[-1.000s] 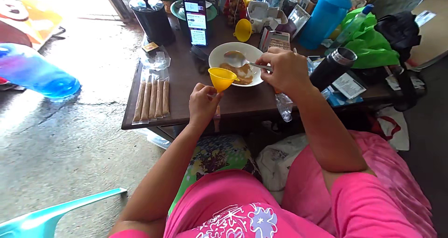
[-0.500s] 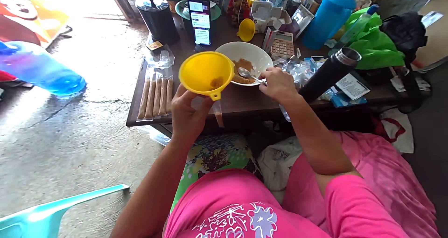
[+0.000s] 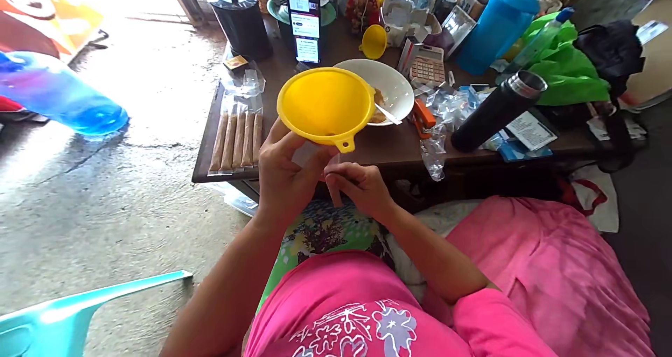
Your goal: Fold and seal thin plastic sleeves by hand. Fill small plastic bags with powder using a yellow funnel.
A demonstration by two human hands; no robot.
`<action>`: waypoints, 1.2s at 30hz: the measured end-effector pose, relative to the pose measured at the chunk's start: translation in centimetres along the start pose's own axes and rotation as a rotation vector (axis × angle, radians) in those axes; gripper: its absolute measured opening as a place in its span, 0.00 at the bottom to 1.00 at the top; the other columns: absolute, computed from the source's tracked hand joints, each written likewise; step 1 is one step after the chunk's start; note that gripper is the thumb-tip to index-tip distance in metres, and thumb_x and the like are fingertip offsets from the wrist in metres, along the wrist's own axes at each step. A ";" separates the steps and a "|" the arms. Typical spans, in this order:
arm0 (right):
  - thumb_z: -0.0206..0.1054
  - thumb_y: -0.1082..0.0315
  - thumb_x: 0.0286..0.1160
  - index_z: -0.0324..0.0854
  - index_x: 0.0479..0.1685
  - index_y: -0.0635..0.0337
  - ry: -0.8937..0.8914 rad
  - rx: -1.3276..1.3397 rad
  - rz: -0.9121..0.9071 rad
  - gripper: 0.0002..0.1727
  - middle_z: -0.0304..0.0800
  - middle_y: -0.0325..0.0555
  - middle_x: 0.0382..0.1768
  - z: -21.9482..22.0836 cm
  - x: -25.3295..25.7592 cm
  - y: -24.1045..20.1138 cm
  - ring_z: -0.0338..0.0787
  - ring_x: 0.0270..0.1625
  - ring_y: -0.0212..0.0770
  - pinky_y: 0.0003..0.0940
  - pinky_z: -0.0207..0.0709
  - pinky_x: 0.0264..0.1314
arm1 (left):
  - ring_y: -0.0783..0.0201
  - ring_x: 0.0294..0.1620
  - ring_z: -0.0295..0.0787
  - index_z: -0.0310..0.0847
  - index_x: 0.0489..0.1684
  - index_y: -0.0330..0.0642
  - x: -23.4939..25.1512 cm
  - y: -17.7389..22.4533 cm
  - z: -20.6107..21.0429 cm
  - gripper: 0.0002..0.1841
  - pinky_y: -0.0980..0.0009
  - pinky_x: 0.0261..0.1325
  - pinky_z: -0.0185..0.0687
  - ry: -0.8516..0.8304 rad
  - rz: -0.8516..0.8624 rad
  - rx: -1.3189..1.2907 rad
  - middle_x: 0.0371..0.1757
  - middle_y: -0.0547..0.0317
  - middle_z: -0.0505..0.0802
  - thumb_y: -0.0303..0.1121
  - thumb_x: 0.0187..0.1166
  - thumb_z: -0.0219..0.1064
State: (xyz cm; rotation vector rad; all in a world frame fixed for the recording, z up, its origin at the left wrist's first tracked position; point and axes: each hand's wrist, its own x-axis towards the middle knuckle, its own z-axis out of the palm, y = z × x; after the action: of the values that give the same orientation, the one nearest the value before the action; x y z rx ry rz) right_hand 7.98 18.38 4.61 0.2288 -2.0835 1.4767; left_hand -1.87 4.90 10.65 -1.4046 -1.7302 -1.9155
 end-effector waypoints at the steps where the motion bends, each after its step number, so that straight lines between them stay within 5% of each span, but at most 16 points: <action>1: 0.65 0.72 0.82 0.90 0.51 0.67 -0.024 -0.007 0.020 0.10 0.97 0.44 0.46 0.0 -0.2 0.1 0.93 0.47 0.28 0.33 0.84 0.58 | 0.77 0.67 0.82 0.88 0.49 0.42 -0.3 -0.1 -0.1 0.09 0.74 0.73 0.80 0.002 -0.009 0.004 0.62 0.66 0.88 0.33 0.77 0.74; 3: 0.69 0.74 0.78 0.88 0.56 0.68 -0.076 -0.051 0.032 0.13 0.96 0.46 0.48 -0.5 -0.1 -0.3 0.92 0.50 0.30 0.33 0.84 0.60 | 0.78 0.67 0.82 0.88 0.50 0.41 -0.9 -0.2 -0.4 0.10 0.75 0.73 0.79 -0.004 -0.012 0.014 0.61 0.64 0.88 0.34 0.78 0.73; 6: 0.76 0.62 0.71 0.71 0.78 0.72 -0.083 -0.090 -0.048 0.37 0.84 0.57 0.69 -2.6 0.3 -1.9 0.86 0.69 0.35 0.32 0.80 0.71 | 0.79 0.64 0.81 0.88 0.47 0.41 -1.9 0.0 -0.9 0.09 0.79 0.70 0.77 -0.050 0.039 0.087 0.56 0.64 0.88 0.35 0.78 0.72; 9: 0.60 0.39 0.81 0.60 0.88 0.56 0.044 -0.052 -0.201 0.42 0.56 0.49 0.92 -4.5 0.7 -4.5 0.61 0.91 0.42 0.44 0.65 0.87 | 0.73 0.60 0.78 0.87 0.37 0.40 -3.1 -0.3 -1.1 0.08 0.75 0.71 0.68 -0.067 0.098 0.189 0.48 0.60 0.86 0.35 0.77 0.71; 12: 0.39 0.31 0.87 0.59 0.90 0.43 0.176 -0.334 -0.345 0.40 0.46 0.41 0.95 -4.0 0.7 -7.3 0.50 0.95 0.39 0.42 0.55 0.93 | 0.67 0.63 0.79 0.88 0.39 0.38 -4.1 -0.8 -0.9 0.08 0.66 0.78 0.62 -0.076 0.133 0.248 0.49 0.55 0.87 0.34 0.78 0.71; 14: 0.35 0.35 0.90 0.69 0.85 0.57 0.062 -0.575 -0.406 0.42 0.61 0.54 0.90 -3.0 0.5 -7.8 0.56 0.93 0.49 0.50 0.50 0.93 | 0.64 0.62 0.79 0.87 0.37 0.37 -4.5 -0.9 -0.7 0.09 0.63 0.79 0.59 -0.088 0.136 0.284 0.49 0.53 0.87 0.34 0.79 0.70; 16: 0.34 0.37 0.91 0.77 0.79 0.60 -0.088 -0.712 -0.393 0.42 0.74 0.56 0.84 -2.6 0.9 -8.3 0.65 0.90 0.54 0.53 0.57 0.89 | 0.63 0.61 0.81 0.87 0.36 0.34 -4.9 -1.2 -0.7 0.10 0.63 0.79 0.61 -0.067 0.115 0.290 0.48 0.49 0.89 0.34 0.79 0.70; 20: 0.55 0.32 0.81 0.73 0.80 0.65 -0.056 -0.652 -0.370 0.45 0.70 0.66 0.83 -2.7 2.0 -9.0 0.73 0.84 0.57 0.52 0.69 0.81 | 0.74 0.57 0.80 0.86 0.39 0.29 -4.7 -0.8 -0.8 0.09 0.83 0.66 0.73 -0.047 0.089 0.267 0.47 0.50 0.85 0.29 0.76 0.69; 26: 0.80 0.47 0.63 0.81 0.71 0.72 -0.082 -0.494 -0.343 0.41 0.79 0.65 0.76 -2.9 4.1 -10.2 0.83 0.75 0.52 0.41 0.80 0.74 | 0.82 0.53 0.84 0.87 0.39 0.30 -3.3 -0.8 -0.5 0.06 0.86 0.61 0.76 -0.056 0.064 0.195 0.47 0.54 0.92 0.26 0.76 0.68; 30: 0.82 0.58 0.60 0.79 0.70 0.76 -0.103 -0.367 -0.325 0.39 0.76 0.68 0.77 -4.4 6.2 -9.9 0.82 0.76 0.48 0.37 0.81 0.76 | 0.83 0.55 0.85 0.88 0.45 0.30 -1.3 -1.6 0.0 0.07 0.85 0.64 0.79 -0.054 0.086 0.099 0.48 0.58 0.92 0.26 0.78 0.69; 36: 0.75 0.55 0.71 0.71 0.73 0.81 -0.039 -0.067 -0.273 0.39 0.72 0.65 0.81 -8.1 9.5 -6.7 0.80 0.79 0.46 0.38 0.83 0.74 | 0.73 0.52 0.90 0.87 0.52 0.30 1.9 -3.2 -0.3 0.11 0.74 0.62 0.87 -0.076 -0.007 -0.027 0.51 0.58 0.92 0.25 0.75 0.74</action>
State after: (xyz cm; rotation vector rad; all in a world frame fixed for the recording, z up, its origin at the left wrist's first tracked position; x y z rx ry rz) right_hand 6.02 24.90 16.99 0.4981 -2.0343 1.2462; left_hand -5.18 6.40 9.95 -1.5021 -1.7510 -1.9192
